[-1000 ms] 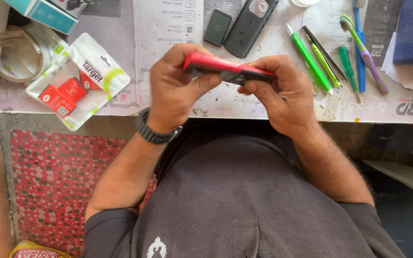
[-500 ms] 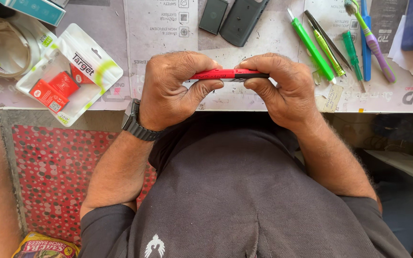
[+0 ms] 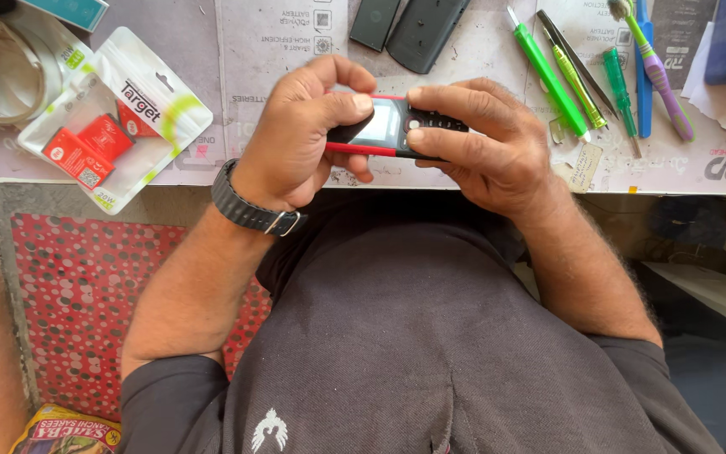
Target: The person removes the back cover of a red feature phone, then uses a green precision screwdriver to unscrew and remove the camera module from the phone's interior.
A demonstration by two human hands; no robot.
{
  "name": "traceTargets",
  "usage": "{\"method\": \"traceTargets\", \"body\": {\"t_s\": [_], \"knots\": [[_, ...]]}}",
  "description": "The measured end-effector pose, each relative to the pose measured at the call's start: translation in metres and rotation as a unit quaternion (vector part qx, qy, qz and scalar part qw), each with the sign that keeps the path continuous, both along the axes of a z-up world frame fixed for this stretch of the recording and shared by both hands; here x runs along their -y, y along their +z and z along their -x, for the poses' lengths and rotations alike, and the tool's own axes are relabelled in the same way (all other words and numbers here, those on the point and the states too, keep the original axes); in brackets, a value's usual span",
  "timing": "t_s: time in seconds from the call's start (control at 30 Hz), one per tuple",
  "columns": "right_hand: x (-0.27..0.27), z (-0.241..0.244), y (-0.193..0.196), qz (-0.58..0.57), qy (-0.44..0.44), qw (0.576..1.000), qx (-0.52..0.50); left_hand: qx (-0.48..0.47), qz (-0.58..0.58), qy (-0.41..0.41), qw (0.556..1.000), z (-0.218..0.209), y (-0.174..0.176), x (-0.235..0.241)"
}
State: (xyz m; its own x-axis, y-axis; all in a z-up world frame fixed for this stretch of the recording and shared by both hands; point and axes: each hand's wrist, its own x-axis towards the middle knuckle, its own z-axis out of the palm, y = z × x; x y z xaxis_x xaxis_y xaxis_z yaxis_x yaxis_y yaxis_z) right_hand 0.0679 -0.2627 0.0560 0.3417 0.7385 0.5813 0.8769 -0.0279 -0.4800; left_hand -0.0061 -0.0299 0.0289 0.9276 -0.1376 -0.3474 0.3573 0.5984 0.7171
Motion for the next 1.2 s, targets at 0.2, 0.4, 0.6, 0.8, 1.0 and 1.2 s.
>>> {"method": "traceTargets", "body": {"t_s": [0.2,0.4,0.6,0.8,1.0,1.2], "knots": [[0.011,0.002,-0.014,-0.053,-0.038,0.986,-0.155,0.365,-0.354,0.035,0.86,0.008,0.02,0.002],[0.014,0.002,-0.017,-0.072,-0.016,0.968,-0.24,0.505,-0.599,0.051,0.62,0.009,0.027,0.002],[0.016,0.005,-0.018,-0.054,-0.029,0.975,-0.214,0.527,-0.569,0.039,0.63,0.005,0.013,-0.001],[0.014,0.001,-0.015,-0.043,-0.004,0.979,-0.199,0.53,-0.554,0.055,0.639,0.003,0.006,0.002],[0.004,0.0,0.001,-0.077,-0.035,0.996,0.003,0.326,-0.197,0.085,0.921,-0.001,0.01,0.007],[0.009,0.007,-0.012,-0.073,-0.073,0.963,-0.25,0.227,-0.204,0.037,0.952,0.0,0.0,0.001]]}}
